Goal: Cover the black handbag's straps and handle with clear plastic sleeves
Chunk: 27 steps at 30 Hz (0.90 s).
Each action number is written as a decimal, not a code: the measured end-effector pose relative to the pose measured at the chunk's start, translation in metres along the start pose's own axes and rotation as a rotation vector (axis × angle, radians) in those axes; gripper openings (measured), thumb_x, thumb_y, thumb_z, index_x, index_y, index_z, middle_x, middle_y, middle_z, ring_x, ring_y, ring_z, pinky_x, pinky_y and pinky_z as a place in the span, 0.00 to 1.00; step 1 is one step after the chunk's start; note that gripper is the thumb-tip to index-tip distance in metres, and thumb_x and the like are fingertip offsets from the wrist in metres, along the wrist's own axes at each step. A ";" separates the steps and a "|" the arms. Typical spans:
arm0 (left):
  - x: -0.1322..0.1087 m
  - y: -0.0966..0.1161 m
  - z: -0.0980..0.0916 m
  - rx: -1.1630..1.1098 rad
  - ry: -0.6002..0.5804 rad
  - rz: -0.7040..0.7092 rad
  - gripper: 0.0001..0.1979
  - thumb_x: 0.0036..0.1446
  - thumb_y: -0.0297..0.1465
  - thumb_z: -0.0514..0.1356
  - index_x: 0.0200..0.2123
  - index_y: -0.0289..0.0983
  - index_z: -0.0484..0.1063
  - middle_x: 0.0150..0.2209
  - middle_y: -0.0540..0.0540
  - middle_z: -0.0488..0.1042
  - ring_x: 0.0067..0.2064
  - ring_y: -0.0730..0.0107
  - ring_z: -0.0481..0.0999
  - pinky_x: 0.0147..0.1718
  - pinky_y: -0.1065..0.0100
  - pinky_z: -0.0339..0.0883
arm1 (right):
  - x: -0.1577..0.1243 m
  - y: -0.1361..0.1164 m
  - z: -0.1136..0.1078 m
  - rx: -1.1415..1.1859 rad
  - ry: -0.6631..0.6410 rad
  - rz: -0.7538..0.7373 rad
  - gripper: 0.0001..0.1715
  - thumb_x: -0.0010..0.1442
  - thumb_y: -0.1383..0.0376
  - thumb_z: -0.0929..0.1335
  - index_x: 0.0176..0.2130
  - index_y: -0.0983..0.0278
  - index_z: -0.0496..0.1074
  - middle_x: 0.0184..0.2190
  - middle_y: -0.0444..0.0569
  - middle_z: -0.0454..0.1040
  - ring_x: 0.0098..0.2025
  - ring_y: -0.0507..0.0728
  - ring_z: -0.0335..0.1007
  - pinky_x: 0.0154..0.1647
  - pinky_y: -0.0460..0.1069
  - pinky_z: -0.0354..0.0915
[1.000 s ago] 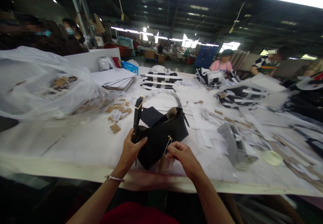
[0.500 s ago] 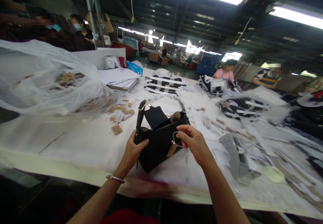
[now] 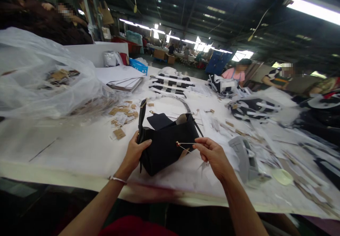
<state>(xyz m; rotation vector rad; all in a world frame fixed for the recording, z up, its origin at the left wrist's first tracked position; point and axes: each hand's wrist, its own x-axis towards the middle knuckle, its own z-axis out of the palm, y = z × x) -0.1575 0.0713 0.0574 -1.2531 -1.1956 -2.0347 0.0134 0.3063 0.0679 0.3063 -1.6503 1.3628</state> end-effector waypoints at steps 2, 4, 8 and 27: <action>0.000 -0.002 0.000 -0.004 -0.001 -0.001 0.23 0.47 0.35 0.68 0.46 0.36 0.69 0.38 0.50 0.74 0.37 0.71 0.72 0.37 0.71 0.69 | 0.001 0.000 0.009 -0.011 0.004 -0.022 0.29 0.44 0.53 0.78 0.41 0.67 0.73 0.27 0.46 0.73 0.20 0.45 0.53 0.18 0.43 0.47; 0.000 -0.003 0.001 0.001 -0.001 0.006 0.23 0.47 0.35 0.69 0.46 0.36 0.69 0.38 0.50 0.74 0.37 0.71 0.72 0.37 0.71 0.69 | -0.001 0.000 0.025 -0.046 -0.031 -0.056 0.28 0.46 0.52 0.76 0.41 0.66 0.73 0.32 0.49 0.75 0.21 0.46 0.56 0.19 0.43 0.51; -0.001 -0.003 0.000 0.031 -0.022 0.022 0.23 0.48 0.35 0.68 0.46 0.36 0.68 0.39 0.49 0.74 0.38 0.70 0.73 0.38 0.70 0.69 | -0.018 0.006 0.058 -0.320 -0.370 -0.107 0.16 0.54 0.57 0.72 0.41 0.62 0.76 0.34 0.47 0.77 0.28 0.50 0.66 0.24 0.44 0.61; -0.013 0.007 0.008 0.124 -0.081 0.026 0.16 0.48 0.29 0.61 0.42 0.35 0.66 0.32 0.51 0.67 0.35 0.70 0.65 0.36 0.70 0.62 | 0.115 -0.254 0.172 -0.224 0.344 -1.287 0.15 0.61 0.61 0.67 0.46 0.65 0.74 0.41 0.51 0.76 0.41 0.55 0.73 0.46 0.53 0.70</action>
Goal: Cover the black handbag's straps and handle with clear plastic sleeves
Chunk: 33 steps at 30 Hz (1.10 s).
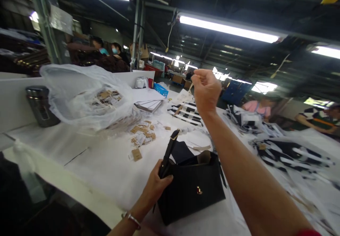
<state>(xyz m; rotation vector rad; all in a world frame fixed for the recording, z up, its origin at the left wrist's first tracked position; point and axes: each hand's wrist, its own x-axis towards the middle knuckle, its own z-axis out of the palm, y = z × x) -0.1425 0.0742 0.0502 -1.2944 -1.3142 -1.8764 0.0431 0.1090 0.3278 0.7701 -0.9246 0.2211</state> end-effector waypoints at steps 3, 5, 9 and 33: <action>0.000 0.003 0.000 0.004 -0.003 -0.001 0.16 0.47 0.28 0.60 0.42 0.34 0.66 0.33 0.50 0.67 0.35 0.69 0.65 0.37 0.69 0.62 | 0.008 0.017 0.043 -0.175 -0.477 0.059 0.17 0.57 0.59 0.70 0.45 0.64 0.77 0.41 0.51 0.77 0.42 0.57 0.74 0.48 0.54 0.69; 0.000 0.002 0.000 0.003 -0.007 0.017 0.16 0.47 0.27 0.59 0.42 0.34 0.67 0.33 0.49 0.68 0.36 0.69 0.66 0.38 0.69 0.62 | -0.006 0.027 0.056 -0.322 -0.833 0.142 0.19 0.54 0.59 0.72 0.45 0.63 0.78 0.41 0.51 0.78 0.43 0.60 0.74 0.50 0.55 0.68; -0.001 0.001 -0.001 0.018 -0.019 0.042 0.15 0.48 0.27 0.59 0.42 0.35 0.67 0.33 0.50 0.68 0.35 0.69 0.66 0.37 0.69 0.62 | -0.039 0.039 0.046 -0.473 -0.932 0.294 0.22 0.53 0.60 0.72 0.48 0.61 0.77 0.47 0.50 0.77 0.48 0.61 0.74 0.53 0.54 0.66; -0.009 -0.040 0.072 0.358 0.365 0.483 0.20 0.58 0.40 0.61 0.50 0.37 0.65 0.47 0.42 0.68 0.49 0.61 0.70 0.51 0.58 0.65 | -0.413 0.044 -0.378 -0.778 -0.420 0.873 0.21 0.61 0.53 0.61 0.32 0.62 0.76 0.49 0.55 0.75 0.53 0.64 0.70 0.58 0.59 0.63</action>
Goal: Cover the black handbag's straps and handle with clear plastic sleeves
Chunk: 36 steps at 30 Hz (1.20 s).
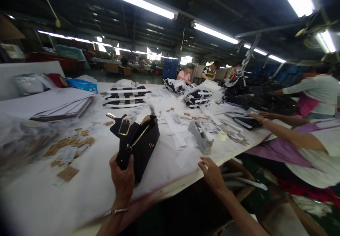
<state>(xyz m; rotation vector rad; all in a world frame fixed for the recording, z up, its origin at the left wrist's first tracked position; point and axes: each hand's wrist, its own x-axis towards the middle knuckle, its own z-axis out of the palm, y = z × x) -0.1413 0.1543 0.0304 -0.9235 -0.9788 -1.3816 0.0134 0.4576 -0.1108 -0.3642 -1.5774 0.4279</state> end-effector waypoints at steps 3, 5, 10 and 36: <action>0.003 -0.002 0.016 0.060 0.004 0.108 0.27 0.56 0.42 0.63 0.54 0.35 0.63 0.50 0.39 0.66 0.53 0.56 0.67 0.55 0.53 0.62 | 0.015 0.012 0.018 -0.141 0.008 -0.075 0.23 0.65 0.56 0.58 0.43 0.65 0.77 0.52 0.57 0.73 0.56 0.63 0.68 0.60 0.60 0.61; 0.001 -0.003 0.017 0.079 -0.061 0.139 0.32 0.55 0.43 0.63 0.58 0.34 0.60 0.54 0.37 0.64 0.57 0.53 0.64 0.57 0.51 0.60 | 0.020 0.022 0.031 -0.264 0.037 -0.137 0.25 0.66 0.58 0.58 0.51 0.67 0.73 0.56 0.57 0.71 0.58 0.64 0.66 0.61 0.62 0.59; -0.014 -0.014 0.002 0.117 -0.259 0.087 0.32 0.61 0.42 0.56 0.65 0.36 0.53 0.60 0.37 0.59 0.62 0.52 0.59 0.61 0.51 0.56 | 0.014 0.041 0.048 -0.405 0.089 -0.266 0.27 0.68 0.56 0.57 0.59 0.67 0.67 0.60 0.57 0.66 0.62 0.63 0.62 0.64 0.62 0.55; -0.022 -0.024 0.008 0.232 -0.300 -0.151 0.29 0.55 0.48 0.59 0.55 0.39 0.61 0.51 0.41 0.64 0.57 0.52 0.65 0.57 0.51 0.63 | 0.257 -0.072 0.026 0.044 -0.179 0.051 0.26 0.64 0.62 0.61 0.60 0.61 0.64 0.54 0.54 0.71 0.38 0.53 0.75 0.40 0.47 0.69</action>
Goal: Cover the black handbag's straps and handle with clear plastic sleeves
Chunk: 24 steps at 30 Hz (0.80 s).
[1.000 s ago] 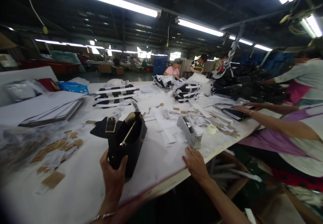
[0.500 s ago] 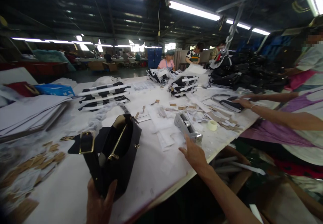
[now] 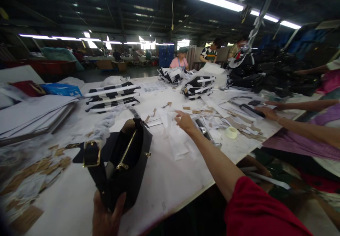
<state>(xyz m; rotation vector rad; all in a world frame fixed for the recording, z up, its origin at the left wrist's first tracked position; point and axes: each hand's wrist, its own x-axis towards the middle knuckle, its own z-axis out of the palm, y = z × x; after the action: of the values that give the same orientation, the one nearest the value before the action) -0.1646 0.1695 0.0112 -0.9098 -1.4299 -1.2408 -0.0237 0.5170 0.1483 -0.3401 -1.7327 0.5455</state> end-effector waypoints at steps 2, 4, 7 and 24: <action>0.000 -0.004 0.000 0.008 -0.002 0.016 0.30 0.56 0.47 0.59 0.57 0.39 0.60 0.52 0.41 0.64 0.57 0.52 0.65 0.57 0.51 0.63 | 0.011 -0.004 -0.001 0.208 0.020 -0.012 0.37 0.62 0.61 0.64 0.67 0.61 0.53 0.57 0.55 0.68 0.32 0.50 0.74 0.36 0.46 0.69; 0.002 -0.011 -0.001 0.023 -0.013 0.054 0.30 0.56 0.47 0.59 0.57 0.38 0.59 0.52 0.40 0.64 0.56 0.52 0.66 0.55 0.51 0.64 | 0.012 -0.001 -0.003 0.152 0.055 -0.027 0.42 0.59 0.63 0.66 0.68 0.62 0.50 0.54 0.55 0.71 0.34 0.52 0.74 0.41 0.48 0.69; 0.003 -0.018 -0.001 0.041 -0.028 0.102 0.31 0.55 0.46 0.60 0.57 0.38 0.59 0.50 0.40 0.64 0.54 0.52 0.68 0.53 0.52 0.67 | -0.005 0.013 -0.006 -0.018 0.111 -0.048 0.42 0.57 0.66 0.67 0.67 0.64 0.52 0.48 0.52 0.75 0.39 0.55 0.73 0.47 0.50 0.65; 0.006 -0.019 -0.003 0.038 -0.056 0.120 0.30 0.56 0.45 0.59 0.57 0.36 0.58 0.54 0.38 0.64 0.56 0.51 0.67 0.55 0.49 0.65 | -0.136 0.062 -0.032 -0.316 0.291 -0.211 0.20 0.65 0.60 0.63 0.55 0.60 0.70 0.49 0.51 0.75 0.38 0.56 0.74 0.38 0.50 0.69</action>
<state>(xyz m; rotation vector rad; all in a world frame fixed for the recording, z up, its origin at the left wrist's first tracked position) -0.1837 0.1629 0.0123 -0.9965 -1.4162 -1.1038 0.0347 0.5067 0.0068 -0.4298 -1.5454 0.0617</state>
